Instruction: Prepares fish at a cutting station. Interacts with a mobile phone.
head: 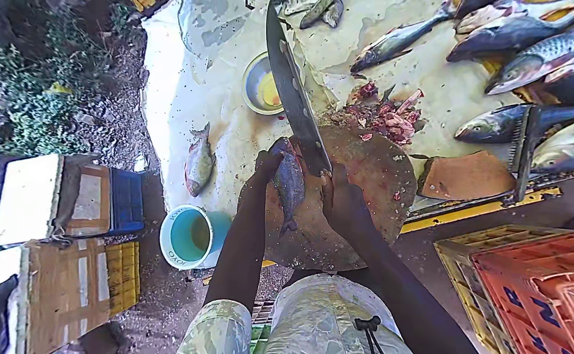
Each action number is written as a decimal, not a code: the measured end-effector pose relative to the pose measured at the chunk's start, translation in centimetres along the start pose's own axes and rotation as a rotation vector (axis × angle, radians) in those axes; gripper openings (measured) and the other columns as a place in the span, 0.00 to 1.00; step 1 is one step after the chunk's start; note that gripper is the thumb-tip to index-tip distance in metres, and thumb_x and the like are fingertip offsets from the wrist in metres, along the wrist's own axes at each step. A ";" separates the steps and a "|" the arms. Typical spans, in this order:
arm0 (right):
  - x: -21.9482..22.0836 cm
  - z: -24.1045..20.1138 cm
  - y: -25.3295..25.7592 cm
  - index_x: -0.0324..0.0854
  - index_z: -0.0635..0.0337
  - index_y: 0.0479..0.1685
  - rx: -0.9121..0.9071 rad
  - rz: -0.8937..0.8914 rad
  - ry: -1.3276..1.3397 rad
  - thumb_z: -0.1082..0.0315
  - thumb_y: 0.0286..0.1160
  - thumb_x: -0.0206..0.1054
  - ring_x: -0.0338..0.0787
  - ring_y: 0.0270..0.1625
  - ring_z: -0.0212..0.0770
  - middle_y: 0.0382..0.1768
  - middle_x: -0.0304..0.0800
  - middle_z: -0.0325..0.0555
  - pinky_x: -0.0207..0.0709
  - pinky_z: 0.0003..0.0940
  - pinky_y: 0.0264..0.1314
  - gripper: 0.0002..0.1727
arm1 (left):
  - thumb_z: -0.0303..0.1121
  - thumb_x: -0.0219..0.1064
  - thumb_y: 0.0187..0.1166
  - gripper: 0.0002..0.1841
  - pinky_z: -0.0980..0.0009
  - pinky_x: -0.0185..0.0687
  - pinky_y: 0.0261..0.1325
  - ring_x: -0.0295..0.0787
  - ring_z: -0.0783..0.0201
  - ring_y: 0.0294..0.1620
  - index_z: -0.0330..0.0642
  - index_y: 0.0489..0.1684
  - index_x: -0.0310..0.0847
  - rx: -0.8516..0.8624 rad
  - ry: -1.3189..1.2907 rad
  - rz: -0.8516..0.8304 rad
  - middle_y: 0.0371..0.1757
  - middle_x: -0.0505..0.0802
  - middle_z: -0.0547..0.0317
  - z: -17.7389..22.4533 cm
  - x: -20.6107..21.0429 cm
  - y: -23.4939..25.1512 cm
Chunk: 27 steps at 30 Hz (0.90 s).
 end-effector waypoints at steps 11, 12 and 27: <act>2.0 1.7 -1.5 0.65 0.57 0.72 0.317 -0.362 -0.159 0.54 0.96 0.45 0.93 0.36 0.57 0.30 0.86 0.53 0.86 0.54 0.40 0.19 | 0.55 0.73 0.75 0.34 0.38 0.80 0.63 0.87 0.39 0.60 0.28 0.61 0.79 -0.082 -0.003 -0.083 0.57 0.88 0.31 -2.4 0.9 -1.6; 1.1 0.9 0.1 0.67 0.58 0.69 0.191 -0.189 -0.117 0.54 0.96 0.46 0.90 0.28 0.53 0.24 0.83 0.50 0.84 0.52 0.32 0.19 | 0.55 0.73 0.76 0.34 0.37 0.80 0.64 0.87 0.38 0.61 0.28 0.62 0.79 -0.075 -0.006 -0.071 0.58 0.88 0.30 -1.4 0.5 -1.2; 6.4 5.1 2.4 0.64 0.56 0.75 0.457 -0.578 -0.235 0.56 0.96 0.44 0.94 0.47 0.60 0.42 0.89 0.59 0.87 0.58 0.47 0.20 | 0.48 0.77 0.74 0.51 0.35 0.74 0.75 0.80 0.41 0.77 0.64 0.97 0.43 0.276 -0.029 0.101 0.81 0.80 0.42 -4.4 0.9 -1.8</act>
Point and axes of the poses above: each hand's wrist, its own y-axis towards the middle knuckle, its own x-axis out of the palm, z = x × y, the point moved 1 cm from there along y, towards the middle knuckle
